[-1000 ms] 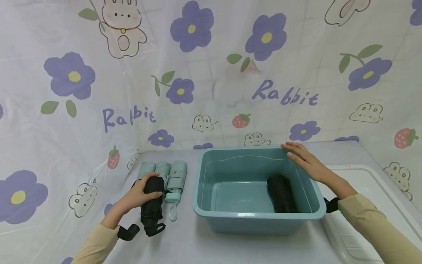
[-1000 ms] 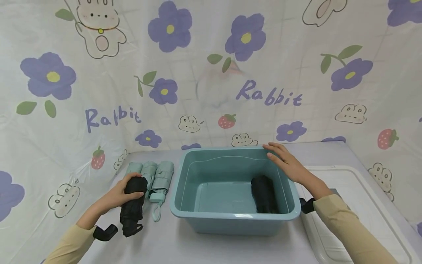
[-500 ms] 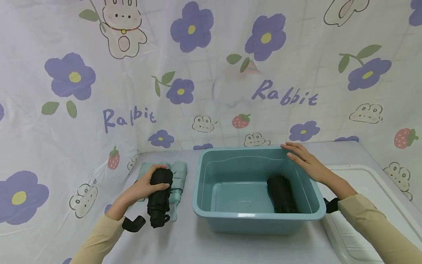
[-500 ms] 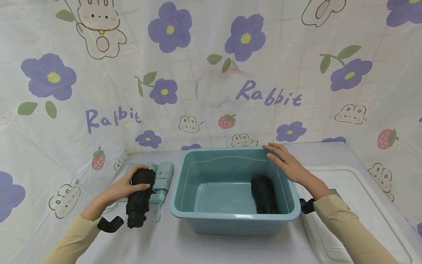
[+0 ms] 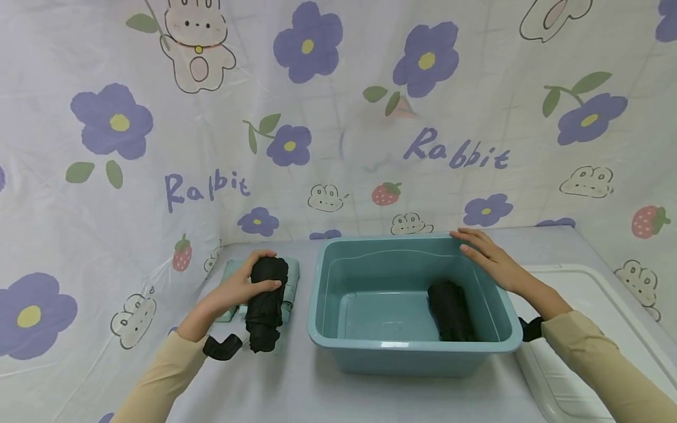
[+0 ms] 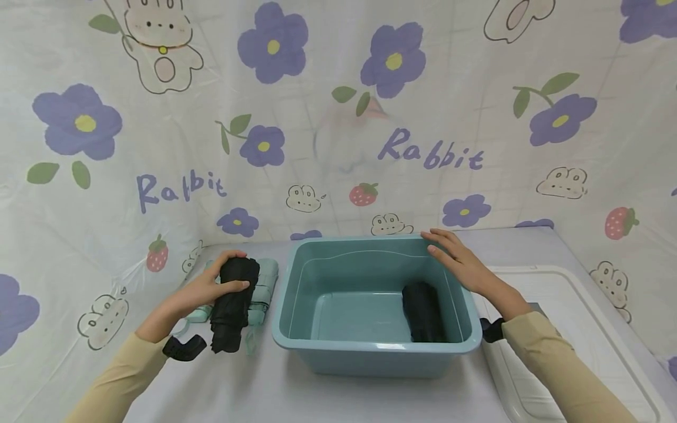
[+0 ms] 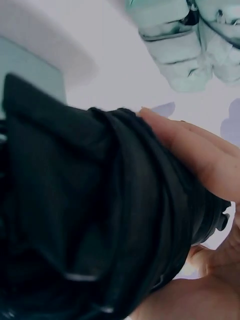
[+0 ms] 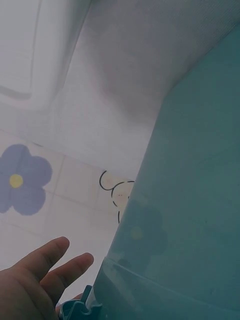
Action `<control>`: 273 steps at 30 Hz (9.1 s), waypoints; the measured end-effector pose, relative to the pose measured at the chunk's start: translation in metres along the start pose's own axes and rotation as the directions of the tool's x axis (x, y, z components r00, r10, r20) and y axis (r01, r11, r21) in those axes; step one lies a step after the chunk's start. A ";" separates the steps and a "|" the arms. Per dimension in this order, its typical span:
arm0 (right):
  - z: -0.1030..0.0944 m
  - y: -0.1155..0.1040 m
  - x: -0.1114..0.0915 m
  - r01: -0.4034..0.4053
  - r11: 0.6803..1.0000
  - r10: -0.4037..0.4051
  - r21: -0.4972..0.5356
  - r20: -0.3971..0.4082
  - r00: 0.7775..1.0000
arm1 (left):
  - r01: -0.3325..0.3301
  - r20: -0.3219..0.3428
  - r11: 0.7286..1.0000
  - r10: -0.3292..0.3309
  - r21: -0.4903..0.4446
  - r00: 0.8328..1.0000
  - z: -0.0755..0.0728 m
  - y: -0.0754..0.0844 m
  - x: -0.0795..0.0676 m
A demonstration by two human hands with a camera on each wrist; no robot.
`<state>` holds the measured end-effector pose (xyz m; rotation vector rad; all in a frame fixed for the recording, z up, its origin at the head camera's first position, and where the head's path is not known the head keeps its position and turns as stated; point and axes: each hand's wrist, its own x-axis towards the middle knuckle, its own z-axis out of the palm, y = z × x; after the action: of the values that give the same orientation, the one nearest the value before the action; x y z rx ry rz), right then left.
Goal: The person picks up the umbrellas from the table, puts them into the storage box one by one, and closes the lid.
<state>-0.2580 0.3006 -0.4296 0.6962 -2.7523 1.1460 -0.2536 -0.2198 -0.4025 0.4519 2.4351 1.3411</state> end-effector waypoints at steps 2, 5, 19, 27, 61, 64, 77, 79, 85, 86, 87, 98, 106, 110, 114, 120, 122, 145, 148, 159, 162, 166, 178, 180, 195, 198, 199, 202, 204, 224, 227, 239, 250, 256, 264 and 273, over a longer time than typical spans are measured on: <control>0.000 0.000 0.000 0.000 1.000 0.000 -0.002 -0.001 1.000 | -0.023 -0.014 0.999 0.023 0.023 1.000 0.000 0.004 0.003; 0.000 -0.001 0.001 -0.001 1.000 0.001 -0.003 0.001 1.000 | -0.057 -0.029 0.997 0.059 0.053 0.998 -0.001 0.012 0.006; -0.001 0.000 0.002 -0.016 1.000 0.016 0.000 0.004 1.000 | 0.001 0.010 0.998 -0.001 -0.068 1.000 0.003 0.043 0.020; -0.002 -0.001 0.002 -0.018 1.000 0.018 0.001 0.002 1.000 | 0.003 0.024 0.996 -0.001 -0.085 1.000 0.004 0.056 0.028; -0.001 0.000 0.001 -0.014 1.000 0.014 0.009 -0.011 1.000 | 0.013 0.191 0.987 0.018 -0.158 0.981 0.041 0.100 0.055; -0.002 0.001 0.002 -0.017 1.000 0.017 0.009 -0.006 1.000 | 0.010 0.209 0.990 0.020 -0.143 0.978 0.046 0.103 0.058; 0.000 0.001 0.000 -0.019 1.000 0.019 0.015 -0.010 1.000 | -0.001 0.272 0.996 0.026 -0.091 0.962 0.066 0.113 0.075; -0.001 0.001 0.000 -0.018 1.000 0.018 0.016 -0.010 1.000 | 0.009 0.292 0.995 0.020 -0.096 0.956 0.068 0.114 0.076; -0.002 -0.002 0.001 -0.013 1.000 0.013 0.013 -0.012 1.000 | 0.020 0.337 0.995 0.015 -0.101 0.941 0.080 0.117 0.081; -0.002 -0.001 0.001 -0.012 1.000 0.013 0.011 -0.012 1.000 | 0.015 0.342 0.995 0.018 -0.096 0.940 0.081 0.117 0.081; -0.001 0.000 0.001 -0.011 1.000 0.011 0.009 -0.014 1.000 | 0.012 0.346 0.996 0.021 -0.093 0.938 0.083 0.118 0.082; 0.000 0.005 0.001 -0.005 1.000 0.006 0.011 -0.021 1.000 | -0.010 0.376 0.998 0.031 -0.057 0.926 0.099 0.120 0.092; 0.000 0.003 0.000 -0.017 1.000 0.017 0.012 -0.018 1.000 | -0.017 0.397 0.999 0.036 -0.051 0.917 0.111 0.126 0.098; 0.000 0.003 0.000 -0.016 1.000 0.017 0.007 -0.019 1.000 | -0.007 0.402 0.997 0.040 -0.083 0.915 0.118 0.126 0.102; 0.000 0.002 0.001 -0.016 1.000 0.016 0.007 -0.019 1.000 | -0.005 0.393 0.993 0.050 -0.115 0.918 0.123 0.126 0.105; 0.001 0.002 0.001 -0.017 1.000 0.017 0.007 -0.017 1.000 | -0.006 0.384 0.991 0.058 -0.137 0.922 0.133 0.126 0.107; 0.001 0.002 0.001 -0.017 1.000 0.017 0.006 -0.017 1.000 | -0.006 0.383 0.990 0.061 -0.142 0.922 0.136 0.126 0.108; -0.002 -0.002 0.002 -0.020 1.000 0.020 0.005 0.004 1.000 | -0.020 0.341 0.992 0.062 -0.125 0.938 0.170 0.125 0.124; -0.002 -0.003 0.002 -0.018 1.000 0.018 -0.006 0.007 1.000 | -0.049 0.327 0.996 0.073 -0.079 0.942 0.173 0.123 0.127; -0.001 -0.002 0.003 -0.019 1.000 0.019 -0.007 0.005 1.000 | -0.063 0.304 0.998 0.062 -0.004 0.951 0.190 0.119 0.133; -0.001 -0.003 0.003 -0.020 1.000 0.020 -0.011 0.004 1.000 | -0.043 0.287 0.999 0.043 -0.005 0.957 0.196 0.118 0.136; -0.001 -0.003 0.003 -0.020 1.000 0.020 -0.004 0.003 1.000 | -0.018 0.266 1.000 0.017 0.004 0.964 0.206 0.114 0.141; -0.001 -0.002 0.002 -0.010 1.000 0.010 0.004 0.007 1.000 | 0.023 0.268 0.999 -0.031 0.033 0.963 0.216 0.106 0.140; -0.001 -0.002 0.002 -0.008 1.000 0.008 0.004 0.008 1.000 | 0.035 0.262 0.999 -0.043 0.034 0.964 0.218 0.104 0.141; -0.001 -0.001 0.002 -0.001 1.000 0.001 0.008 0.002 1.000 | 0.043 0.248 0.987 -0.082 0.156 0.965 0.240 0.092 0.152; -0.001 -0.001 0.003 -0.002 1.000 0.002 0.008 0.005 1.000 | 0.046 0.229 0.985 -0.084 0.164 0.970 0.244 0.093 0.152; -0.001 -0.001 0.003 -0.001 1.000 0.001 0.007 0.005 1.000 | 0.048 0.221 0.983 -0.087 0.175 0.971 0.244 0.093 0.152; -0.002 -0.002 0.005 0.002 1.000 -0.002 0.000 0.002 1.000 | 0.057 0.202 0.973 -0.103 0.222 0.974 0.246 0.093 0.152; -0.002 -0.002 0.005 0.003 1.000 -0.003 -0.002 0.000 1.000 | 0.060 0.191 0.969 -0.108 0.240 0.976 0.246 0.093 0.152; 0.002 -0.004 0.006 -0.007 1.000 0.007 0.017 0.004 1.000 | 0.063 0.184 0.947 -0.126 0.315 0.975 0.253 0.082 0.158; 0.002 -0.004 0.005 -0.003 1.000 0.003 0.013 0.002 1.000 | 0.077 0.165 0.941 -0.138 0.331 0.977 0.257 0.082 0.158; 0.001 -0.004 0.002 0.008 1.000 -0.008 0.025 -0.010 1.000 | 0.108 0.166 0.895 -0.197 0.433 0.966 0.263 0.099 0.153; 0.002 -0.003 0.003 0.014 1.000 -0.014 0.007 -0.015 1.000 | -0.019 0.421 0.840 -0.252 0.542 0.871 0.237 0.110 0.159; 0.001 -0.004 0.003 0.014 1.000 -0.014 -0.002 -0.015 1.000 | -0.075 0.435 0.833 -0.207 0.548 0.876 0.226 0.114 0.160; 0.002 -0.003 0.003 0.009 1.000 -0.009 0.007 -0.010 1.000 | -0.105 0.484 0.880 -0.152 0.463 0.862 0.212 0.117 0.161; 0.002 -0.002 0.003 -0.001 1.000 0.001 0.005 -0.010 1.000 | -0.176 0.504 0.905 -0.048 0.388 0.863 0.191 0.127 0.148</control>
<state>-0.2598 0.2967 -0.4287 0.6885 -2.7433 1.1531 -0.2900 0.0504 -0.4092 0.8792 2.2469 0.5833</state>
